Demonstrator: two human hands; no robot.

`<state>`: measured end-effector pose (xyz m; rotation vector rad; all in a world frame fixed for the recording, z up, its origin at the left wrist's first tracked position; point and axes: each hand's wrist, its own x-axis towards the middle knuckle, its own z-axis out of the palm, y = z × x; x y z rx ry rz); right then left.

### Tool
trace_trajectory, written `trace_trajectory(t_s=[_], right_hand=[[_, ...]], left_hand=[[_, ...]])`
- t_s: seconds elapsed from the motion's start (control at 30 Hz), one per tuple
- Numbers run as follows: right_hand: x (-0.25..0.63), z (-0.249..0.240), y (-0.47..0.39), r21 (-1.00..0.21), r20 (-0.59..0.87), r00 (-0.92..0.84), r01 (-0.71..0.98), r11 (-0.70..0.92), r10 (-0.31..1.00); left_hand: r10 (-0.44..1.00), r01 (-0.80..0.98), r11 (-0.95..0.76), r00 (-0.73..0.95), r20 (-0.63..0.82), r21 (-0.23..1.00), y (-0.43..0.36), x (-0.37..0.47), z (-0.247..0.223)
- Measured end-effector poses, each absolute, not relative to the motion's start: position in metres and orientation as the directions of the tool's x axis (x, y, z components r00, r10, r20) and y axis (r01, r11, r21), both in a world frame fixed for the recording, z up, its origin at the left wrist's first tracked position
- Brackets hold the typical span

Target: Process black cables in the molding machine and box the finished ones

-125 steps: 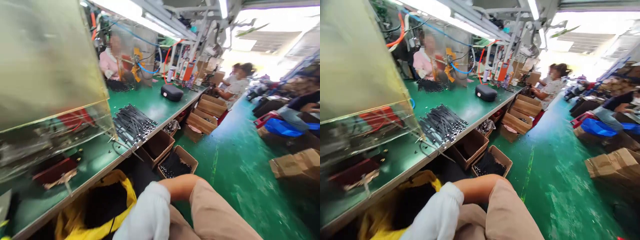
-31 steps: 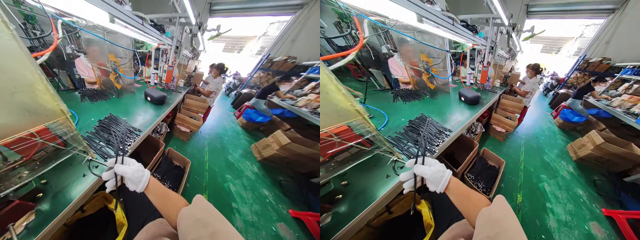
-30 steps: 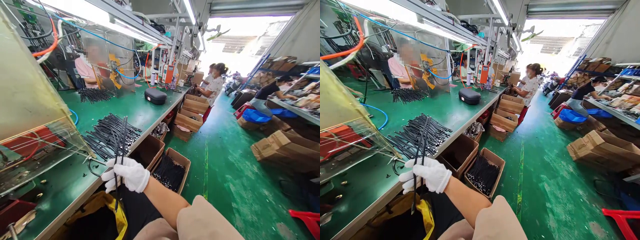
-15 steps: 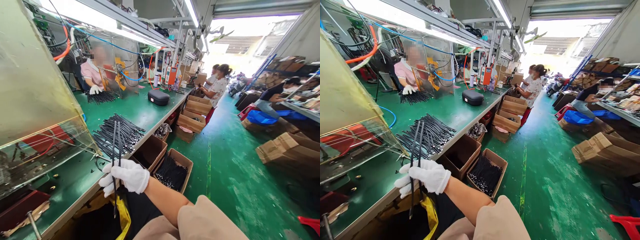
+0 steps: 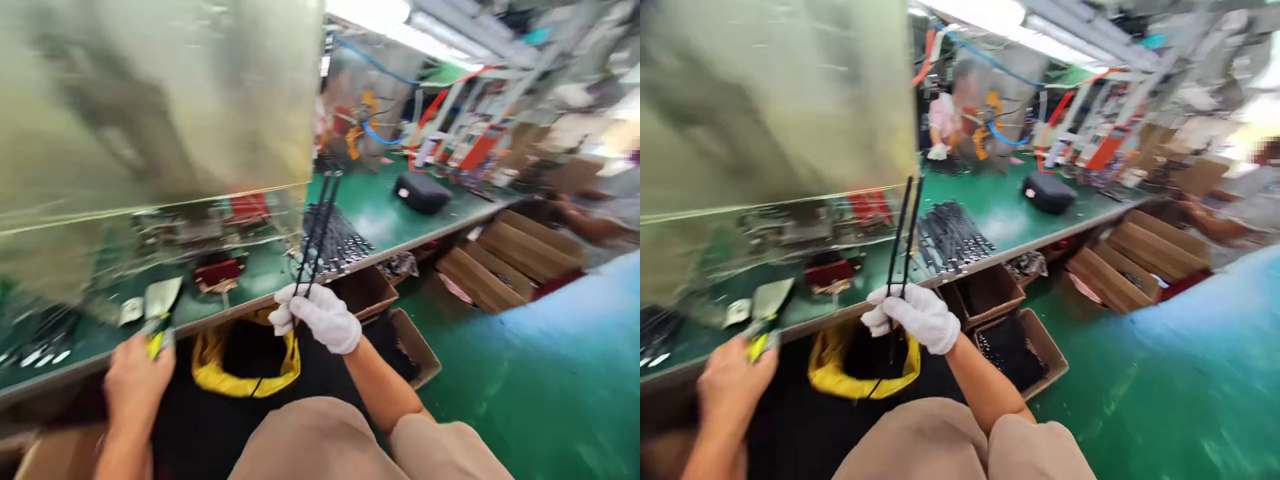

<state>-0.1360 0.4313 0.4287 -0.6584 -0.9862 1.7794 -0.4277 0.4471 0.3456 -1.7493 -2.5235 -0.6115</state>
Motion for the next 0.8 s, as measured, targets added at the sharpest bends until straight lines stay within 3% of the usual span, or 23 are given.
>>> trace_trajectory(t_s=[0.07,0.13,0.27,0.43,0.8], right_hand=[[-0.148,0.433,0.435,-0.85,0.015,-0.486,-0.466,-0.244,0.874],[-0.163,0.428,0.44,-0.842,-0.01,-0.575,-0.437,-0.317,0.818],[-0.195,0.387,0.441,-0.771,-0.191,-0.703,-0.324,-0.549,0.685],[-0.208,0.335,0.431,-0.674,-0.419,-0.686,-0.205,-0.71,0.595],[-0.242,0.395,0.508,-0.698,-0.24,-0.744,-0.313,-0.643,0.623]], left_hand=[[0.884,0.904,0.355,-0.408,0.228,0.239,0.432,-0.438,0.34],[0.882,0.909,0.335,-0.395,0.257,0.246,0.431,-0.437,0.337],[0.871,0.886,0.37,-0.435,0.226,0.278,0.438,-0.43,0.335],[0.873,0.872,0.362,-0.441,0.209,0.329,0.433,-0.427,0.336],[0.88,0.871,0.383,-0.446,0.167,0.308,0.433,-0.425,0.335]])
